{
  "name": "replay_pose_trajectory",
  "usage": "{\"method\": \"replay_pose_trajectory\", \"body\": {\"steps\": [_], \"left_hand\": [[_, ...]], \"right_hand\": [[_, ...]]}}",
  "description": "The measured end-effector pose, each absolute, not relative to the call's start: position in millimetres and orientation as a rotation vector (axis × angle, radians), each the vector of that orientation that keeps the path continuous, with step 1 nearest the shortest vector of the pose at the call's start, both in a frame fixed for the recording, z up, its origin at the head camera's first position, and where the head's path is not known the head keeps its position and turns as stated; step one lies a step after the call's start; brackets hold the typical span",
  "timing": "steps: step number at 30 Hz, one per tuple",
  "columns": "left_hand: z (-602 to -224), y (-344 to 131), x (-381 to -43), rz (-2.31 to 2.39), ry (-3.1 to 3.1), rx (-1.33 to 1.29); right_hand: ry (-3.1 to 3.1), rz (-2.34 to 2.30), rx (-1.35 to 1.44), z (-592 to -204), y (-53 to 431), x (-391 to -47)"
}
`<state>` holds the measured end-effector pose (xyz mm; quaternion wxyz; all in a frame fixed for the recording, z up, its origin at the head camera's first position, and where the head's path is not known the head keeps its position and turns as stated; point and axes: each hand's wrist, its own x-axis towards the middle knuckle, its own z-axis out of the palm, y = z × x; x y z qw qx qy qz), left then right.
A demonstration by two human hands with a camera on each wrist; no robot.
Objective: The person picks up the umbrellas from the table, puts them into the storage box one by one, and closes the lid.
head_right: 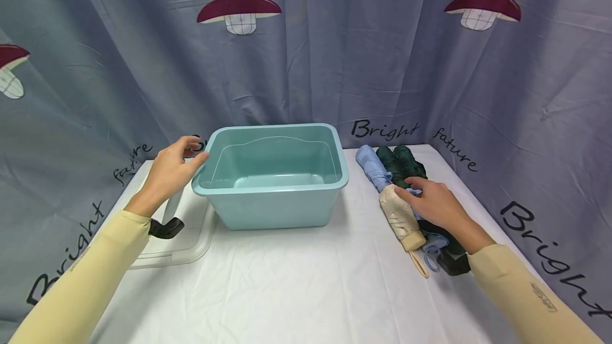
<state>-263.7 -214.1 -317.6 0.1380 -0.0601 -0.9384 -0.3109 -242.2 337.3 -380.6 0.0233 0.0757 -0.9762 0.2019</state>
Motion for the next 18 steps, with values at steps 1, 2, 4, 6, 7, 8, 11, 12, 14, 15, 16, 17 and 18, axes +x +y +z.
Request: {"method": "replay_pose_trajectory", "body": {"steps": [1,2,4,6,7,8,11,12,14,15,16,17,18], "left_hand": [[-316.5,-212.9,-265.6,-0.885,-2.731,-0.17],[-315.5,-211.8,-267.4,-0.873,-2.748,-0.17],[-313.6,-209.5,-271.3,-0.844,-2.782,-0.172],[-312.1,-207.4,-275.5,-0.813,-2.821,-0.173],[-311.6,-206.5,-277.6,-0.797,-2.844,-0.175],[-311.1,-205.6,-279.4,-0.783,-2.866,-0.173],[-311.4,-204.2,-284.4,-0.741,-2.924,-0.163],[-312.0,-204.0,-285.8,-0.73,-2.94,-0.162],[-313.7,-203.7,-288.2,-0.714,-2.969,-0.164],[-314.7,-203.6,-289.0,-0.707,-2.983,-0.168],[-315.7,-203.4,-289.5,-0.703,-2.995,-0.168],[-316.7,-203.1,-289.8,-0.698,-3.007,-0.168],[-317.5,-202.6,-289.9,-0.693,-3.014,-0.168]], "right_hand": [[-3.024,0.62,0.231,-381.4,338.4,-241.3],[-3.027,0.622,0.227,-382.1,339.3,-240.3],[-3.027,0.628,0.221,-383.2,339.8,-238.1],[-3.025,0.633,0.218,-383.8,340.3,-236.7],[-3.024,0.634,0.215,-384.0,340.2,-236.3],[-3.024,0.634,0.211,-384.8,339.7,-236.1],[-3.028,0.621,0.208,-386.9,338.2,-236.6],[-3.03,0.616,0.21,-387.6,338.0,-237.0],[-3.036,0.603,0.215,-388.5,338.1,-237.4],[-3.037,0.598,0.218,-388.7,338.2,-237.3],[-3.037,0.595,0.221,-388.7,338.1,-237.0],[-3.036,0.594,0.227,-388.5,338.5,-236.5],[-3.033,0.591,0.234,-388.5,338.5,-236.1]]}}
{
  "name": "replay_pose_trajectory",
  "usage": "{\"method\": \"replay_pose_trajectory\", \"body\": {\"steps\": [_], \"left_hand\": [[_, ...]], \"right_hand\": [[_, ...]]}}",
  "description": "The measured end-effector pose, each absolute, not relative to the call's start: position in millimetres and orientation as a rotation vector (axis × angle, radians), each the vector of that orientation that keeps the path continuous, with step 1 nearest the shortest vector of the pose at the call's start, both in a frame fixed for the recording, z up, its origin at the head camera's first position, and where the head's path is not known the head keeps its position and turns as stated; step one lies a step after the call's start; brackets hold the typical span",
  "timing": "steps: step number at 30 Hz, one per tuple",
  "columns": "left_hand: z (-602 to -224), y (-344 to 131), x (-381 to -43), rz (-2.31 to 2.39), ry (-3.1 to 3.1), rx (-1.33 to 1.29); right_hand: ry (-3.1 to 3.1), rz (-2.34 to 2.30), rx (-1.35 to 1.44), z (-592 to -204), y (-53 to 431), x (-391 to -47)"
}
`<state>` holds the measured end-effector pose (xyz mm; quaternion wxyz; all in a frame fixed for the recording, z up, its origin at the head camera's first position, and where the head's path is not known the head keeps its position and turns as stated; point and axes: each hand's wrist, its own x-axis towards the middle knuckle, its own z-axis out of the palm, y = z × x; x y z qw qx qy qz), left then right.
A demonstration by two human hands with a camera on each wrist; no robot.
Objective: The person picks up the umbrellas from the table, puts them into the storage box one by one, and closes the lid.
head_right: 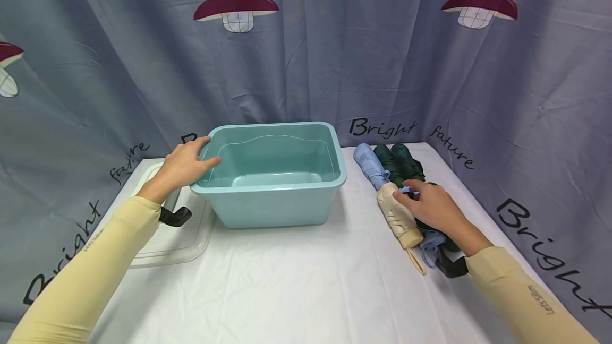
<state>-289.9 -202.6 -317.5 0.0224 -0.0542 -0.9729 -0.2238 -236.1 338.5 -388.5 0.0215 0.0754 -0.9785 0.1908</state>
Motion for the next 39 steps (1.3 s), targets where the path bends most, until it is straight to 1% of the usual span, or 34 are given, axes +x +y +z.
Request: {"method": "replay_pose_trajectory", "body": {"steps": [11,19,28,39], "left_hand": [[-326.8,-196.7,-293.6,-0.67,-3.021,-0.128],[-331.8,-194.7,-290.5,-0.694,-3.03,-0.115],[-330.2,-194.6,-291.6,-0.736,-2.999,-0.095],[-327.6,-200.8,-291.1,-0.744,-3.01,-0.067]], "right_hand": [[-3.019,0.601,0.398,-394.4,331.2,-235.3],[-3.124,0.475,0.364,-396.5,321.4,-235.6],[-3.171,0.353,0.32,-393.0,314.2,-244.0],[-3.185,0.342,0.409,-391.2,304.5,-251.8]]}}
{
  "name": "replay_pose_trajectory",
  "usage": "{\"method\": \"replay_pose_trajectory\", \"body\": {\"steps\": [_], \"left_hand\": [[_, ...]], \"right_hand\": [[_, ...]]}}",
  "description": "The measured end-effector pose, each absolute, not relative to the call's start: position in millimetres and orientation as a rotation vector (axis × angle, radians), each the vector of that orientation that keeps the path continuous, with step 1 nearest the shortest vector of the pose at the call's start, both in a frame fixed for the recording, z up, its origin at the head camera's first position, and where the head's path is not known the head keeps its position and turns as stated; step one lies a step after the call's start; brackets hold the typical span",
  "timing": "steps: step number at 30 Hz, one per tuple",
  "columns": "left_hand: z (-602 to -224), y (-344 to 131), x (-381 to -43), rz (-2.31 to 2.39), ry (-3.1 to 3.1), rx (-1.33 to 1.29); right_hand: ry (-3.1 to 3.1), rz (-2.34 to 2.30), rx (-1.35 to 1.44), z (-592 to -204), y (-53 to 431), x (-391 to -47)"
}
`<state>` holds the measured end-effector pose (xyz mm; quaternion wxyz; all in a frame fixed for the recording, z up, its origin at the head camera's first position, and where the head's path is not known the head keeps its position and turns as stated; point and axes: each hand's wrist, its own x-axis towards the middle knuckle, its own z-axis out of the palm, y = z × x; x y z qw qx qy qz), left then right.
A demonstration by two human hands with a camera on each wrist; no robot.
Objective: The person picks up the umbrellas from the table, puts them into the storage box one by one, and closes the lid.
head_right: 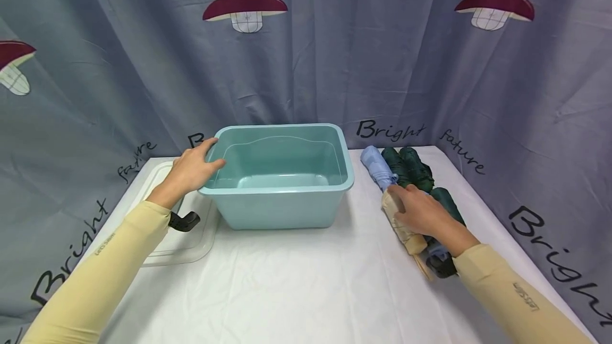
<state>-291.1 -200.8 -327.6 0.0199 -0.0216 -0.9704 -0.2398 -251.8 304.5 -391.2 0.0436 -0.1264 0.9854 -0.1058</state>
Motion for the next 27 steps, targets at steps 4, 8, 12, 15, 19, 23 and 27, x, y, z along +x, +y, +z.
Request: {"method": "replay_pose_trajectory", "body": {"steps": [4,8,12,15,19,23,27], "left_hand": [[-327.4,-201.4,-289.1,-0.735,-3.018,-0.051],[-325.9,-201.8,-288.1,-0.682,-3.055,-0.055],[-323.8,-200.9,-287.4,-0.624,-3.102,-0.066],[-323.2,-200.8,-287.3,-0.604,-3.12,-0.063],[-323.5,-201.4,-287.2,-0.586,-3.128,-0.057],[-324.4,-201.5,-288.2,-0.575,-3.128,-0.057],[-324.9,-201.2,-288.9,-0.581,-3.13,-0.058]], "right_hand": [[2.996,-0.304,-0.416,-391.7,302.0,-253.0],[2.97,-0.26,-0.395,-390.7,299.4,-255.6],[2.94,-0.211,-0.356,-390.7,297.0,-257.7],[2.939,-0.223,-0.349,-391.8,296.1,-258.3],[2.941,-0.27,-0.352,-392.9,297.2,-259.3],[2.934,-0.315,-0.333,-394.2,299.4,-259.4],[2.938,-0.343,-0.324,-392.6,299.8,-258.8]]}}
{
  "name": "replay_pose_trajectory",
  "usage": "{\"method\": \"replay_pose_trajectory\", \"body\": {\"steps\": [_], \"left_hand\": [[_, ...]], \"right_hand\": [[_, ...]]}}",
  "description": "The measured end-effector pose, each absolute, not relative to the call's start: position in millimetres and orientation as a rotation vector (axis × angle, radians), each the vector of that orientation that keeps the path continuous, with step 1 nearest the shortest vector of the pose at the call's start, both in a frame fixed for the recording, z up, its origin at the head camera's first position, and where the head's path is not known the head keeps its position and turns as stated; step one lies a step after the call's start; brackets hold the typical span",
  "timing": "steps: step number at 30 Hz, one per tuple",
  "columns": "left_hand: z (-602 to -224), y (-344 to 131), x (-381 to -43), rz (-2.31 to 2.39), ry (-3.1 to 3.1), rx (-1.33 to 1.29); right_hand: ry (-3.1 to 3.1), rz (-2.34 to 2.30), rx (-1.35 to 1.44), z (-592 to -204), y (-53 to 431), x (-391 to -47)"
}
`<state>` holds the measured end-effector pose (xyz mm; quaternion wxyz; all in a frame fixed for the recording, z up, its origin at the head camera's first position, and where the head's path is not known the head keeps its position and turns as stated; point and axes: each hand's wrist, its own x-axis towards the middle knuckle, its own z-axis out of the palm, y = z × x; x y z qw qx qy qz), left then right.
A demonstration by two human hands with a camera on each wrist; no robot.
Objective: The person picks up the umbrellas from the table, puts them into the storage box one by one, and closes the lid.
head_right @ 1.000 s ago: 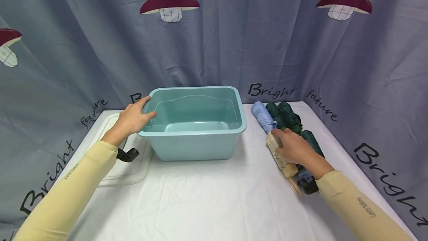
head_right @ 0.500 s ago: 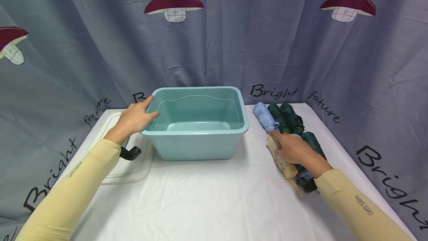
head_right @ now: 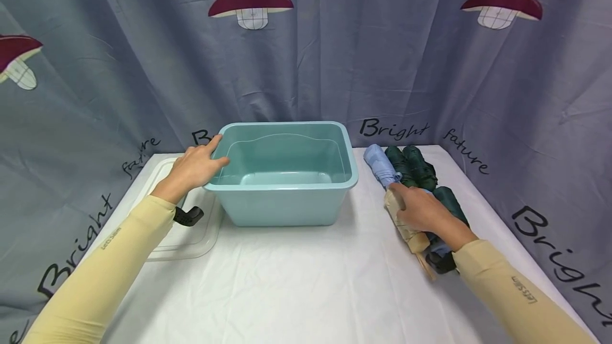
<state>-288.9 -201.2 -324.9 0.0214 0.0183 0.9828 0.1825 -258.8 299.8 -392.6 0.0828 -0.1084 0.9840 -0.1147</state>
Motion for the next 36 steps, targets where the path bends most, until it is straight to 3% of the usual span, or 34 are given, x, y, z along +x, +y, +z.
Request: {"method": "replay_pose_trajectory", "body": {"steps": [21,36], "left_hand": [[-324.9,-201.5,-290.5,0.591,3.026,0.021],[-324.3,-202.3,-290.9,0.615,2.997,0.016]], "right_hand": [[2.97,-0.454,-0.428,-349.9,283.2,-265.1],[3.01,-0.483,-0.434,-290.2,268.0,-279.4]]}}
